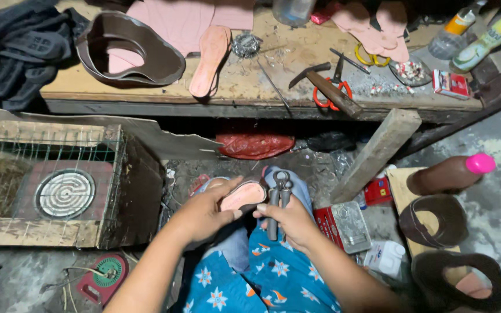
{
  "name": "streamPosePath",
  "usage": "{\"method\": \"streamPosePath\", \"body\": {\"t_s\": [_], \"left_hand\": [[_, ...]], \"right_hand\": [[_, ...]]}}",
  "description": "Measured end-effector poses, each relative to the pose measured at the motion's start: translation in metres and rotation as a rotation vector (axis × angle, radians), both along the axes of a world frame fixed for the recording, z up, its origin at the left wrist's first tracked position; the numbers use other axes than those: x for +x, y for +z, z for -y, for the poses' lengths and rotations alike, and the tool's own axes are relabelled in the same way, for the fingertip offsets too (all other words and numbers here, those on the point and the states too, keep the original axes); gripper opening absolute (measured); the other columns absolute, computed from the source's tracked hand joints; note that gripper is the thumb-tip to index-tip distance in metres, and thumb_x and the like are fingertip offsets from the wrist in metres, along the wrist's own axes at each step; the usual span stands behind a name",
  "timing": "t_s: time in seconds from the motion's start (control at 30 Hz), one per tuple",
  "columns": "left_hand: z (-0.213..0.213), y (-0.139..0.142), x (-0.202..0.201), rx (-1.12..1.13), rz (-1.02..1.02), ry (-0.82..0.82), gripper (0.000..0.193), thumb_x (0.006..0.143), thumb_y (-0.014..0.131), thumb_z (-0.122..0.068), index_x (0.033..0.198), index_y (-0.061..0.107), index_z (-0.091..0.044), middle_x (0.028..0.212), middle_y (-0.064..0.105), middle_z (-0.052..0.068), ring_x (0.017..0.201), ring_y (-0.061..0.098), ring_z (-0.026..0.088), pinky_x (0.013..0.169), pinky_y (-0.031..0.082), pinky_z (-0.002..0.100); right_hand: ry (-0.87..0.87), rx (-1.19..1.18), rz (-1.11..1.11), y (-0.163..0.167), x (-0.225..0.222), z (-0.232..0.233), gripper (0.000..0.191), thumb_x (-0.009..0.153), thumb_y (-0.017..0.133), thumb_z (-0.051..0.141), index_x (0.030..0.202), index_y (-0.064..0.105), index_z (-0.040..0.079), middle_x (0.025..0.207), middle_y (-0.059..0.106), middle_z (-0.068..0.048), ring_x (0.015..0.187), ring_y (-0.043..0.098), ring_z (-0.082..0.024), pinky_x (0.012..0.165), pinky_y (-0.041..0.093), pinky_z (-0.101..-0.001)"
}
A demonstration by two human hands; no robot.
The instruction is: The person uses pliers and a hammer to attach and secure a brown sole onto a pink shoe base. They repeatedly clamp the edges, tap with the hammer, and inspect the fit while seated on the floor.
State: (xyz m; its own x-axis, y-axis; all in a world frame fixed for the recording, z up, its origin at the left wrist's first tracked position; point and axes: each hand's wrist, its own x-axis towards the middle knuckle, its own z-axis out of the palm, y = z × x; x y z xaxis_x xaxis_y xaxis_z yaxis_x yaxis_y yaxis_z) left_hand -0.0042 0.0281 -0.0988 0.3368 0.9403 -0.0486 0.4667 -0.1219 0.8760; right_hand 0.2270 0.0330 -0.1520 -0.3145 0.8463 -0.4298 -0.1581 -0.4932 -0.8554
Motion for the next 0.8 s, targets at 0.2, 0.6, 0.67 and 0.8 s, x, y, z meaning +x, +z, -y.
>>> {"method": "streamPosePath", "body": {"t_s": [0.2,0.6,0.67,0.8], "left_hand": [[-0.011,-0.006,0.017,-0.055,-0.261,0.111,0.054,0.077,0.082,-0.031,0.125,0.069,-0.01,0.116,0.07,0.013,0.111,0.066,0.031,0.095,0.051,0.041],[0.007,-0.007,0.088,0.482,-0.453,0.147,0.057,0.075,0.071,-0.015,0.129,0.065,0.002,0.123,0.068,0.015,0.096,0.06,0.034,0.08,0.048,0.045],[0.015,-0.012,0.091,0.541,-0.487,0.163,0.055,0.077,0.068,-0.013,0.13,0.065,0.001,0.127,0.067,0.016,0.096,0.061,0.032,0.078,0.047,0.043],[0.02,-0.022,0.095,0.625,-0.581,0.151,0.055,0.078,0.063,-0.01,0.131,0.064,0.003,0.131,0.065,0.019,0.091,0.06,0.028,0.076,0.046,0.041]], "right_hand": [[-0.055,0.008,0.369,0.011,0.033,-0.006,0.029,0.095,0.068,0.022,0.117,0.057,0.006,0.081,0.066,-0.021,0.064,0.065,-0.027,0.049,0.052,-0.0325],[0.533,0.382,1.085,0.038,0.08,0.014,0.064,0.089,0.061,0.035,0.144,0.046,0.005,0.14,0.057,-0.022,0.13,0.055,-0.037,0.105,0.044,-0.0444],[0.56,0.384,1.082,0.041,0.076,0.014,0.061,0.09,0.06,0.034,0.142,0.047,0.005,0.138,0.059,-0.022,0.128,0.056,-0.037,0.105,0.044,-0.0447],[0.582,0.404,1.096,0.047,0.073,0.013,0.06,0.091,0.06,0.032,0.143,0.047,0.005,0.138,0.058,-0.022,0.127,0.056,-0.039,0.104,0.044,-0.0456]]}}
